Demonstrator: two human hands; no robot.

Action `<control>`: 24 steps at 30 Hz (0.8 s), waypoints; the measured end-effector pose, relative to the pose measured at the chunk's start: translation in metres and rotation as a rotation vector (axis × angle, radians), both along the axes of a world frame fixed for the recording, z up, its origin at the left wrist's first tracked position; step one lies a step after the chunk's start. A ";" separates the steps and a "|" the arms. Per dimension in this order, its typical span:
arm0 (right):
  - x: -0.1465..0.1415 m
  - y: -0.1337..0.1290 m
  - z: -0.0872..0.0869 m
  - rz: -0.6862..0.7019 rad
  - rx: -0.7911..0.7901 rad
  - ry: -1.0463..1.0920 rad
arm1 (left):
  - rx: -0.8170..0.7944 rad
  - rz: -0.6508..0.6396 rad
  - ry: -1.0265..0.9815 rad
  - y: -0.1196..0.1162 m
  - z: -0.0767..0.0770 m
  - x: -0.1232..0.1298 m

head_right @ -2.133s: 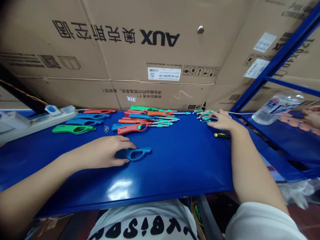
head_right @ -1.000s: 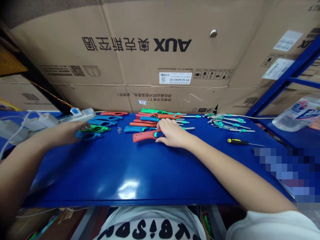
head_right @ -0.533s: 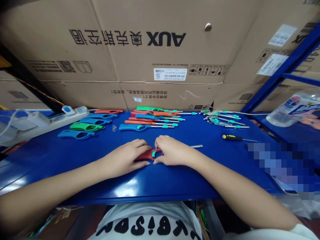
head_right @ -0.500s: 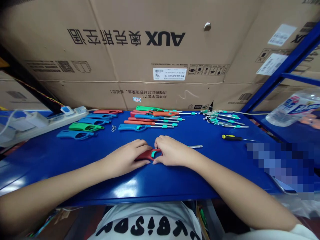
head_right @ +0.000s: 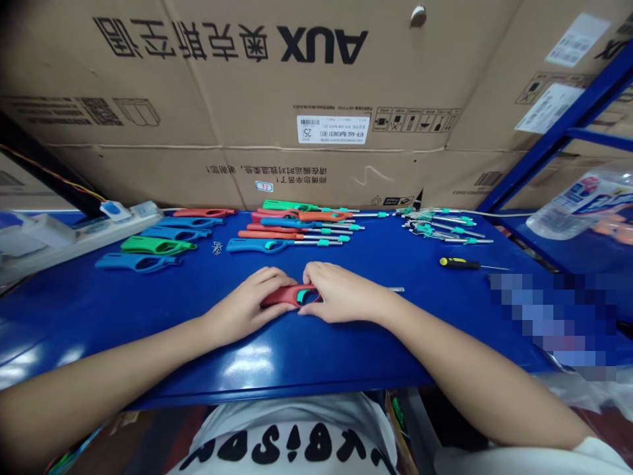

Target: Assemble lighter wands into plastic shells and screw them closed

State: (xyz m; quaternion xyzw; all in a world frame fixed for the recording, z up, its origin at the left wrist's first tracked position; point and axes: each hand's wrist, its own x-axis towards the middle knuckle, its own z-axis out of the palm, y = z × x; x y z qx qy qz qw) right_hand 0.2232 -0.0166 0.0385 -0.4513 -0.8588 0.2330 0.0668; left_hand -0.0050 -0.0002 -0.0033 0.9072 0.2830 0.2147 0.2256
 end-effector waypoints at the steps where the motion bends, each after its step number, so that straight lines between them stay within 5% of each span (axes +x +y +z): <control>1: 0.001 0.002 -0.001 0.005 -0.002 0.017 | 0.001 0.009 -0.012 0.000 0.000 0.000; 10: 0.016 0.014 -0.006 -0.003 -0.041 0.125 | -0.091 0.084 -0.138 0.001 -0.001 0.000; 24: 0.017 0.014 0.000 -0.003 -0.022 0.142 | -0.073 0.033 -0.177 0.005 0.001 -0.003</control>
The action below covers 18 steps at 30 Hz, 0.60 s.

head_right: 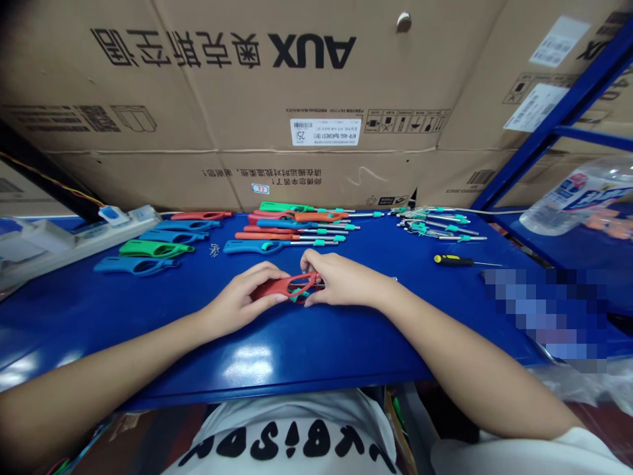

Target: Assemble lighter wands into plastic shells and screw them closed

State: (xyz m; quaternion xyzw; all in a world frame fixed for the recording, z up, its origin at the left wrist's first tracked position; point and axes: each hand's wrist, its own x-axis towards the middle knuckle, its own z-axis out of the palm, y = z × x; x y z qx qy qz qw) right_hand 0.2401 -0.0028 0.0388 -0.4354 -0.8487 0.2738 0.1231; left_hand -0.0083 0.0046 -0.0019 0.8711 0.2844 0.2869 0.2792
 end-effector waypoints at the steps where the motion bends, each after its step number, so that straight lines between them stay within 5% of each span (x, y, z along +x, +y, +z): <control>1: 0.000 0.000 0.000 -0.002 0.000 0.002 | -0.003 -0.002 0.005 0.001 0.000 0.000; 9: 0.004 0.005 -0.004 -0.018 -0.025 0.081 | -0.126 0.000 -0.047 0.007 -0.001 -0.001; 14: 0.008 0.010 -0.001 0.037 -0.121 0.128 | -0.429 0.055 -0.218 0.010 -0.002 0.001; 18: 0.009 0.011 0.000 0.094 -0.038 0.057 | -0.486 0.146 -0.335 0.011 0.003 0.003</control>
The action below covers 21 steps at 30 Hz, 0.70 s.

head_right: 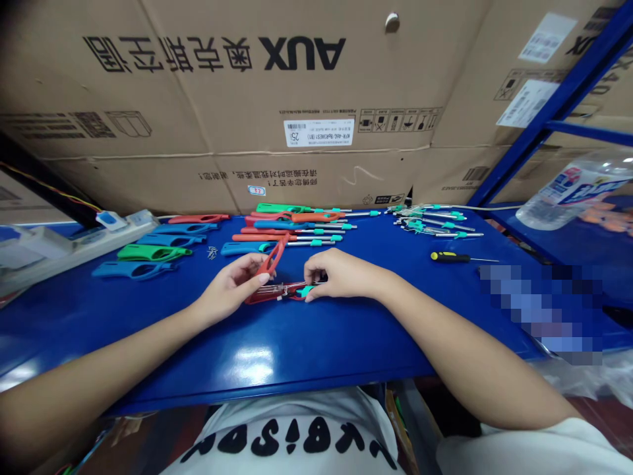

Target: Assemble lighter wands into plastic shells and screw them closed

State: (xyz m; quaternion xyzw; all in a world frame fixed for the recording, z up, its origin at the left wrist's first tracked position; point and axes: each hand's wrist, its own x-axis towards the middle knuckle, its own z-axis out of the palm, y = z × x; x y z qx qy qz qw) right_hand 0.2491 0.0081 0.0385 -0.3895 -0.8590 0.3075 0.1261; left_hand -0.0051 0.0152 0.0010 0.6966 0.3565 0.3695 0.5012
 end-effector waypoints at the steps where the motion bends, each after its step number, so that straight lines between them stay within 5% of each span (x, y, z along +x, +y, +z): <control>1: 0.001 0.000 0.001 0.016 0.030 -0.015 | -0.006 0.024 -0.035 0.000 0.002 0.000; 5: 0.010 -0.001 0.009 0.069 0.102 -0.030 | -0.067 0.070 -0.163 -0.001 0.009 -0.002; 8: 0.027 -0.001 0.019 -0.022 0.166 -0.068 | -0.090 0.073 -0.144 -0.003 0.014 -0.004; 14: 0.054 0.004 0.023 -0.115 0.003 -0.342 | 0.128 0.164 0.147 -0.001 0.013 -0.007; 21: 0.048 0.008 0.014 -0.028 -0.018 -0.303 | 0.312 0.092 0.444 0.005 0.007 -0.012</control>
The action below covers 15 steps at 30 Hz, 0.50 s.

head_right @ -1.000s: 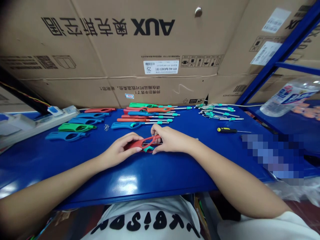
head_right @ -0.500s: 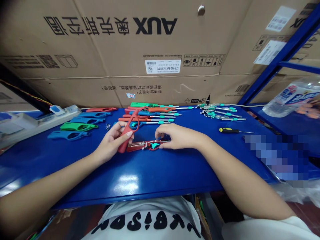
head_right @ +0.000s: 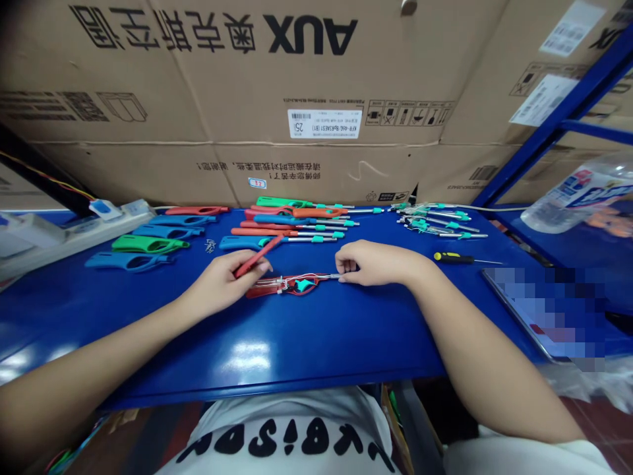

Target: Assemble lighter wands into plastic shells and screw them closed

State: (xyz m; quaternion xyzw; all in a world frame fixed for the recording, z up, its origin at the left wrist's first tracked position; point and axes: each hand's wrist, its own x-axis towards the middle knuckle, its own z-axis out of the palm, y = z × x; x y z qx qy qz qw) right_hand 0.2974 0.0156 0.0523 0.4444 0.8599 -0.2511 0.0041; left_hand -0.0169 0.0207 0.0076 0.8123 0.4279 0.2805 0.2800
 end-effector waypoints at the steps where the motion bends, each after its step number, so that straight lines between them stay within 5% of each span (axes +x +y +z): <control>1: -0.001 0.000 0.000 -0.013 -0.006 0.014 | 0.027 -0.030 0.034 0.000 -0.001 0.000; 15: -0.022 -0.008 0.000 0.004 0.136 0.180 | 0.043 -0.128 0.046 0.001 0.008 -0.003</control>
